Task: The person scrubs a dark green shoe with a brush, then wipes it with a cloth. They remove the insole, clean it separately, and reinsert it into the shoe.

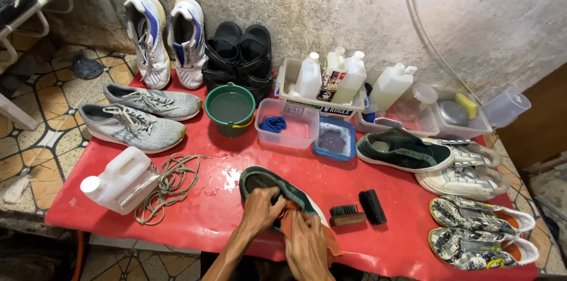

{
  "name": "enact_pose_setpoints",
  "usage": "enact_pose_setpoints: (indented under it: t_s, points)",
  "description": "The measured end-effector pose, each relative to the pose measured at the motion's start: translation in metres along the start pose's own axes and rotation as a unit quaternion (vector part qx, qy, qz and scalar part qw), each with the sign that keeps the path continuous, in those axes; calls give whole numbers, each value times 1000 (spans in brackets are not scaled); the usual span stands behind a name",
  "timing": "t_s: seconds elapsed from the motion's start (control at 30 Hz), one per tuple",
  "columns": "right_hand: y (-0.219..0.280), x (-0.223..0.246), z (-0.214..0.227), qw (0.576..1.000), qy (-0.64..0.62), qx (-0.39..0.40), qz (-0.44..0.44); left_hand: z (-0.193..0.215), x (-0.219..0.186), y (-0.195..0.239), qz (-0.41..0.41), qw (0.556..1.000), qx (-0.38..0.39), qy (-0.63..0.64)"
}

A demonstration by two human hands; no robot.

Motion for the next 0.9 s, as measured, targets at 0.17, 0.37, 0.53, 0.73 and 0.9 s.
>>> enact_pose_setpoints:
  t_s: [0.17,0.37,0.53,0.73,0.9]
  points:
    - [-10,-17,-1,999,29,28,-18,-1,-10,-12,35,997,-12,-65]
    - [40,-43,17,995,-17,-68,78,-8,-10,-22,95,991,-6,-99]
    - [75,-133,11,926,-211,75,-304,-2,-15,-20,83,992,1,-94]
    - [124,-249,-94,821,-380,-79,-418,6,-23,-12,-4,998,-48,-46]
    - [54,-88,-11,822,-407,120,-380,6,-21,-5,-50,996,-68,-14]
Point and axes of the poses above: each hand's wrist, its own y-axis away from the middle knuckle, its own z-axis out of the back of the hand, x = y × z, the point moved 9 cm from there along -y, towards the middle knuckle, and after that the axes turned 5 degrees about x, right-handed, at the moved point
